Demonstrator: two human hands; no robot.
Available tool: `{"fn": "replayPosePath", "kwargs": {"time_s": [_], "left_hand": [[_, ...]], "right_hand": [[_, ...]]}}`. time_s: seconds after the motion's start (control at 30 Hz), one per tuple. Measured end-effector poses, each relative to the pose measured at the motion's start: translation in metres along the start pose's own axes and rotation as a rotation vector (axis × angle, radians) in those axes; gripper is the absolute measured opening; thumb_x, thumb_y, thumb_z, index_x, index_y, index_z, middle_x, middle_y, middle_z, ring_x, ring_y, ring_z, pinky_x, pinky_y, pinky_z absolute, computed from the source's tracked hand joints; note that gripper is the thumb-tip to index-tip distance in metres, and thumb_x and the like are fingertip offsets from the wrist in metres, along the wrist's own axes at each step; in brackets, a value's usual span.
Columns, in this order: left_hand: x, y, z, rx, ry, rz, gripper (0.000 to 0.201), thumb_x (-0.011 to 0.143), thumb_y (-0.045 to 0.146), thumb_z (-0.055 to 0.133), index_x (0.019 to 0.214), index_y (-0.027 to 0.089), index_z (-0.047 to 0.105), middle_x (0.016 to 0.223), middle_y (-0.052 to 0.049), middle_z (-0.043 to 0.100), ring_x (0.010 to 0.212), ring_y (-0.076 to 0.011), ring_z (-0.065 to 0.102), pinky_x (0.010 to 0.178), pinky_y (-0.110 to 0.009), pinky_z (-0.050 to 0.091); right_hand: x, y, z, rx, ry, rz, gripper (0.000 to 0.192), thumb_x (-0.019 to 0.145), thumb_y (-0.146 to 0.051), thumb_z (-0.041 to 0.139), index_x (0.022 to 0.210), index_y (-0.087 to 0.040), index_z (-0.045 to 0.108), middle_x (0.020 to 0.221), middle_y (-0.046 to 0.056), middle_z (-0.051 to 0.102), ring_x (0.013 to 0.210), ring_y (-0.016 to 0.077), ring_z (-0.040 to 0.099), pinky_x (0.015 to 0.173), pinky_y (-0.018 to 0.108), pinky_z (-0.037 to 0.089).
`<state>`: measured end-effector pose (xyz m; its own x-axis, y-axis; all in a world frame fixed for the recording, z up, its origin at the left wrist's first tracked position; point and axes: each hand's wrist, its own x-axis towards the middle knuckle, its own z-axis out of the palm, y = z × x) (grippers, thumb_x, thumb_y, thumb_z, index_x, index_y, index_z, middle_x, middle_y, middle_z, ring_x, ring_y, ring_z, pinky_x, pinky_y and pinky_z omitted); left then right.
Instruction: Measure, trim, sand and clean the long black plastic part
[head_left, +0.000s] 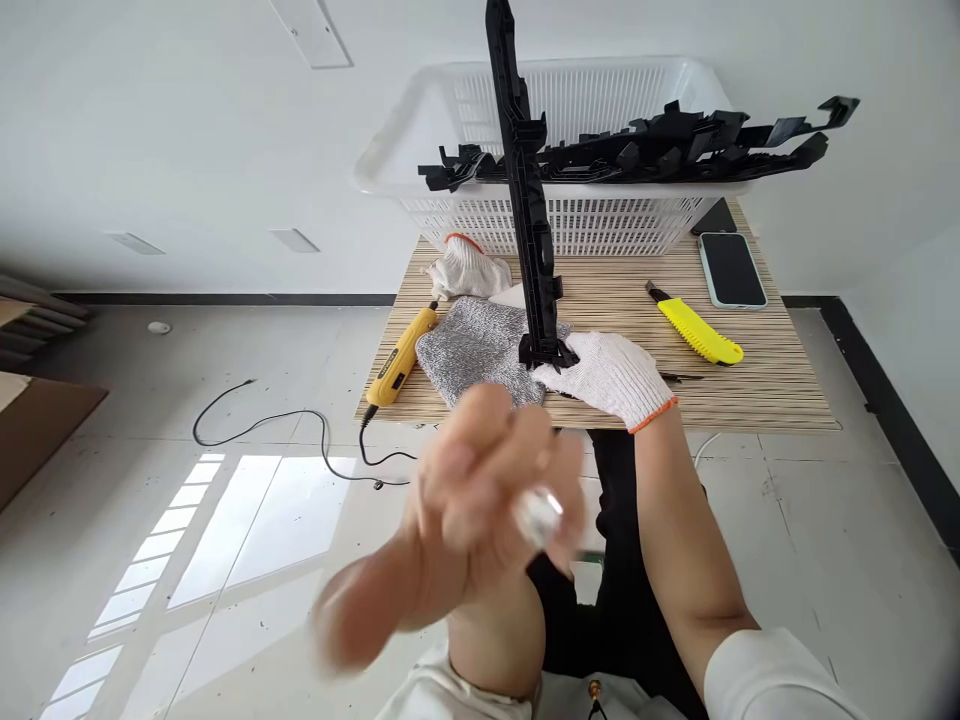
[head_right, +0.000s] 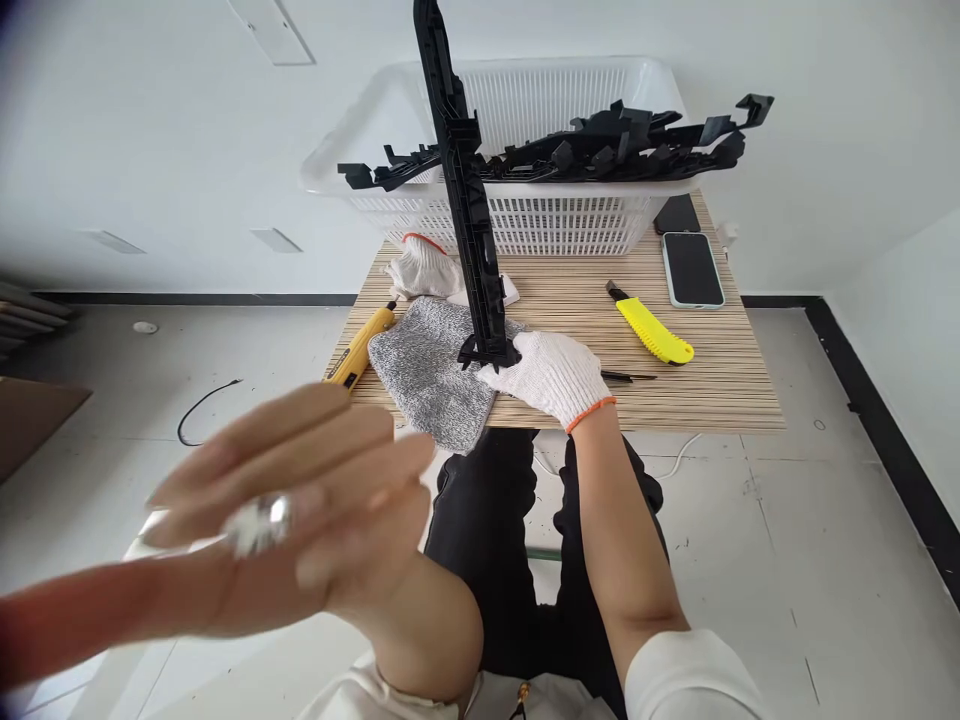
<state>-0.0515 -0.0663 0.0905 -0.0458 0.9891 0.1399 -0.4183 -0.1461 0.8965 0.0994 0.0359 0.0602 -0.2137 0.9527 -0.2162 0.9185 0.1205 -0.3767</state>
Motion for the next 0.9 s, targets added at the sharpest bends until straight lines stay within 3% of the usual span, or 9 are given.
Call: {"fn": "replayPosePath", "kwargs": {"time_s": [0.17, 0.3, 0.37, 0.43, 0.5, 0.57, 0.73, 0.9], "left_hand": [[0.033, -0.015, -0.02, 0.083, 0.265, 0.316, 0.024, 0.07, 0.034, 0.088, 0.075, 0.025, 0.066, 0.064, 0.006, 0.06, 0.06, -0.0066, 0.062, 0.061, -0.017, 0.056], [0.052, -0.035, -0.044, 0.262, 0.444, 0.266, 0.024, 0.086, 0.042, 0.072, 0.101, 0.023, 0.073, 0.09, -0.001, 0.073, 0.09, -0.0152, 0.073, 0.08, -0.027, 0.06], [0.054, -0.045, -0.05, 0.265, 0.346, 0.159, 0.034, 0.09, 0.042, 0.067, 0.119, 0.024, 0.069, 0.107, -0.006, 0.074, 0.108, -0.0201, 0.07, 0.093, -0.034, 0.058], [0.052, -0.052, -0.051, 0.235, 0.156, 0.009, 0.046, 0.09, 0.042, 0.068, 0.132, 0.027, 0.062, 0.124, -0.008, 0.069, 0.121, -0.0239, 0.064, 0.098, -0.038, 0.056], [0.05, -0.058, -0.046, 0.196, -0.056, -0.134, 0.052, 0.087, 0.044, 0.071, 0.134, 0.028, 0.059, 0.135, -0.01, 0.063, 0.126, -0.0276, 0.06, 0.094, -0.039, 0.059], [0.05, -0.064, -0.038, 0.167, -0.189, -0.201, 0.052, 0.085, 0.047, 0.073, 0.13, 0.025, 0.061, 0.134, -0.011, 0.062, 0.123, -0.0298, 0.06, 0.087, -0.039, 0.062], [0.055, -0.066, -0.026, 0.147, -0.176, -0.211, 0.041, 0.087, 0.046, 0.07, 0.12, 0.023, 0.062, 0.12, -0.009, 0.066, 0.105, -0.0257, 0.068, 0.065, -0.028, 0.061], [0.056, -0.063, -0.025, 0.022, -0.102, -0.261, 0.035, 0.089, 0.043, 0.065, 0.115, 0.021, 0.057, 0.094, -0.006, 0.068, 0.084, -0.023, 0.072, 0.046, -0.021, 0.046]], "right_hand": [[-0.002, 0.001, 0.002, 0.015, 0.097, -0.058, 0.058, 0.081, -0.074, 0.051, 0.096, -0.023, 0.072, 0.09, 0.011, 0.075, 0.086, 0.0301, 0.07, 0.066, 0.034, 0.044], [-0.007, -0.002, -0.004, 0.12, 0.121, -0.084, 0.053, 0.082, -0.073, 0.051, 0.085, -0.024, 0.071, 0.08, 0.005, 0.072, 0.076, 0.023, 0.066, 0.06, 0.03, 0.036], [-0.01, -0.005, -0.009, 0.192, 0.126, -0.08, 0.052, 0.082, -0.072, 0.052, 0.078, -0.023, 0.069, 0.075, 0.003, 0.069, 0.072, 0.0198, 0.063, 0.058, 0.028, 0.034], [-0.012, -0.008, -0.013, 0.265, 0.132, -0.074, 0.05, 0.083, -0.069, 0.054, 0.075, -0.022, 0.067, 0.072, 0.002, 0.067, 0.07, 0.0175, 0.06, 0.058, 0.028, 0.033], [-0.012, -0.011, -0.014, 0.317, 0.134, -0.079, 0.047, 0.084, -0.066, 0.054, 0.074, -0.021, 0.066, 0.07, 0.001, 0.066, 0.068, 0.016, 0.058, 0.058, 0.027, 0.032], [-0.011, -0.012, -0.013, 0.334, 0.136, -0.092, 0.046, 0.085, -0.065, 0.054, 0.073, -0.021, 0.065, 0.068, 0.0, 0.064, 0.066, 0.015, 0.056, 0.058, 0.027, 0.032], [-0.008, -0.006, -0.015, 0.43, 0.093, -0.123, 0.052, 0.087, -0.068, 0.048, 0.075, -0.019, 0.065, 0.066, 0.0, 0.062, 0.063, 0.0143, 0.054, 0.058, 0.026, 0.032], [0.001, -0.01, -0.043, 0.454, -0.01, -0.207, 0.065, 0.093, -0.071, 0.033, 0.077, -0.019, 0.068, 0.068, 0.003, 0.065, 0.065, 0.017, 0.059, 0.064, 0.028, 0.04]]}}
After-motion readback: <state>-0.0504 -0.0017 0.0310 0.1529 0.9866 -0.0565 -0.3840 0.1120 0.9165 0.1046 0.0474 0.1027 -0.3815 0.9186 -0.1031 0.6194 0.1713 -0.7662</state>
